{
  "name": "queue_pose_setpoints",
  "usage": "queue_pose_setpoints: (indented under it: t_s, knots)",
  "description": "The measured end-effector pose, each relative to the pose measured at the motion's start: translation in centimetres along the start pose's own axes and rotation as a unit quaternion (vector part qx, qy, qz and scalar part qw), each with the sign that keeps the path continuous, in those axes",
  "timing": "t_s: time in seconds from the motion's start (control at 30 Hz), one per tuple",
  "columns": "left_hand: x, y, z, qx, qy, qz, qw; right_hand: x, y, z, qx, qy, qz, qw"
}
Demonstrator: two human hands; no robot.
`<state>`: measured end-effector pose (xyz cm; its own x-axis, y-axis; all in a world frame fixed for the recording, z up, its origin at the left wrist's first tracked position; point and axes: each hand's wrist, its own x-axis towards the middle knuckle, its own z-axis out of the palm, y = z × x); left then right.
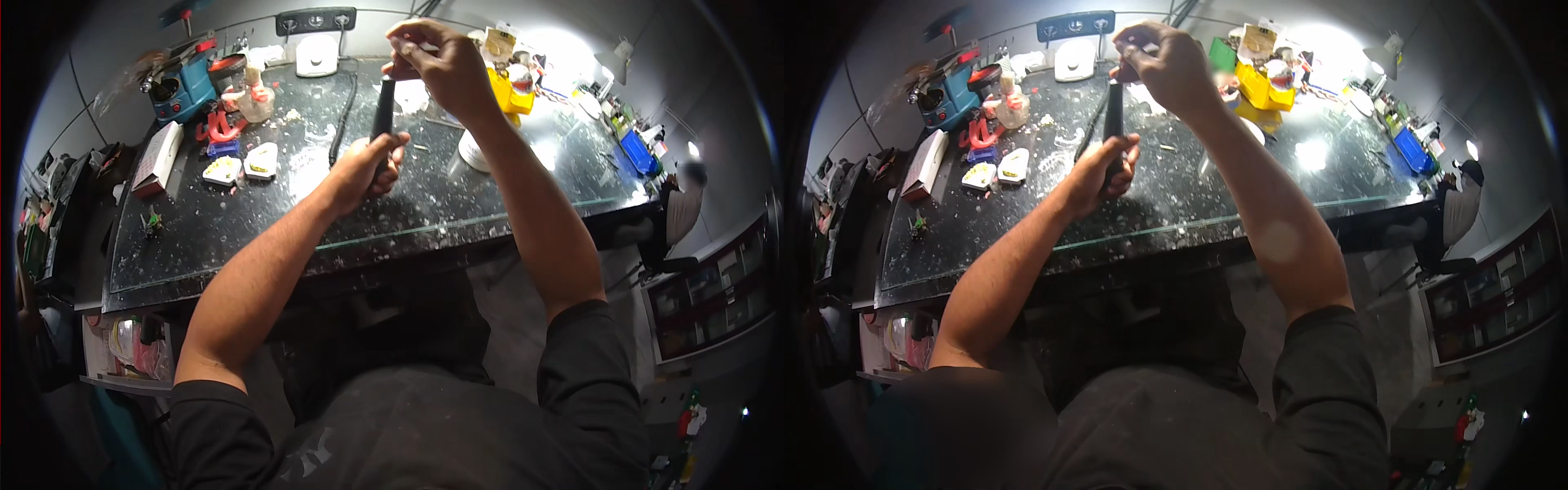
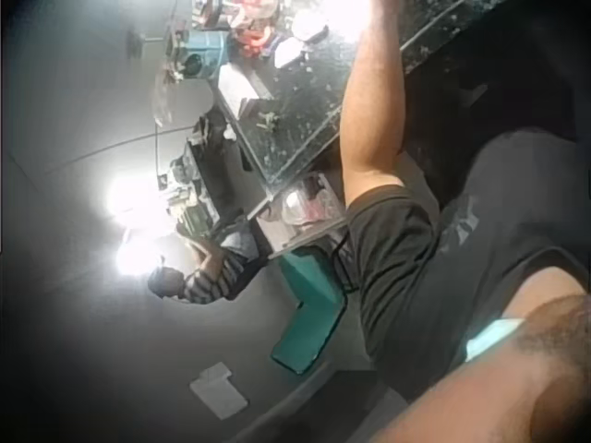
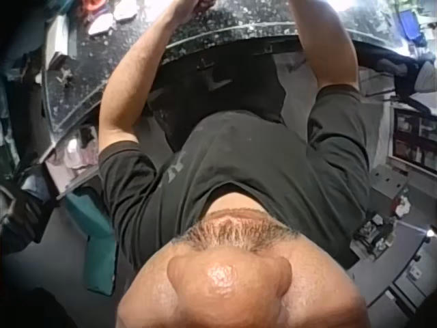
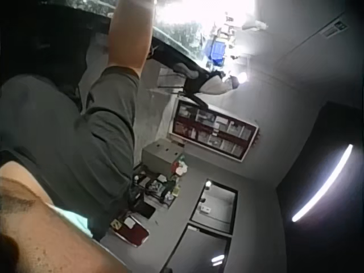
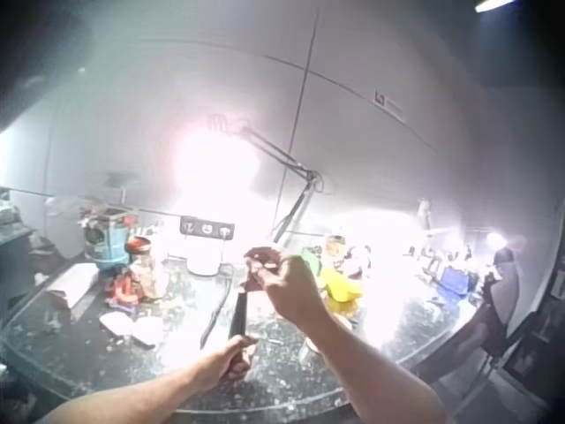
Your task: The person takes a bit from a container, installs it into a rotary tool, and trims the edges of a clear dental appliance using the rotary tool.
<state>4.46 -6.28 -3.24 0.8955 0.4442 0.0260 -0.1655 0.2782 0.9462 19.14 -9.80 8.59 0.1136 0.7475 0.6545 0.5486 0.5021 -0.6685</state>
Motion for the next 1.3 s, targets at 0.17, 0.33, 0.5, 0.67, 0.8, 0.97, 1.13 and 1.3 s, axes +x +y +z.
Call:
queue_pose_setpoints:
  t_s: [0.17,0.33,0.5,0.67,0.8,0.97,1.13,1.3]
  knots:
    - [0.6,0.0,-1.1,0.004,0.005,0.044,0.999,-0.7,-2.2,0.3,-0.21,-0.047,-0.062,0.975]
    - [0.4,0.8,-0.9,0.031,-0.025,0.08,0.996,-3.2,-2.5,5.2,0.315,-0.086,0.198,0.924]
    - [-1.5,2.2,-1.2,0.059,-0.16,-0.046,0.984,-5.2,-5.8,-0.4,0.552,-0.27,0.179,0.769]
    - [-4.4,5.6,1.9,0.488,0.026,0.155,0.859,-7.4,-4.6,-3.2,0.417,-0.24,0.104,0.87]
    - [-3.1,6.1,1.7,0.618,0.021,0.177,0.766,-11.0,-3.4,-4.4,0.069,-0.237,0.331,0.911]
    - [-2.5,8.0,6.2,0.742,0.018,0.177,0.647,-12.6,-2.8,-3.7,0.254,-0.334,0.314,0.852]
    - [-8.9,7.9,9.0,0.696,0.198,0.412,0.554,-12.2,0.5,-3.7,0.476,-0.161,0.324,0.801]
    - [-13.6,2.8,16.7,-0.16,-0.347,0.417,0.825,-7.9,4.5,-1.1,0.455,-0.198,0.274,0.824]
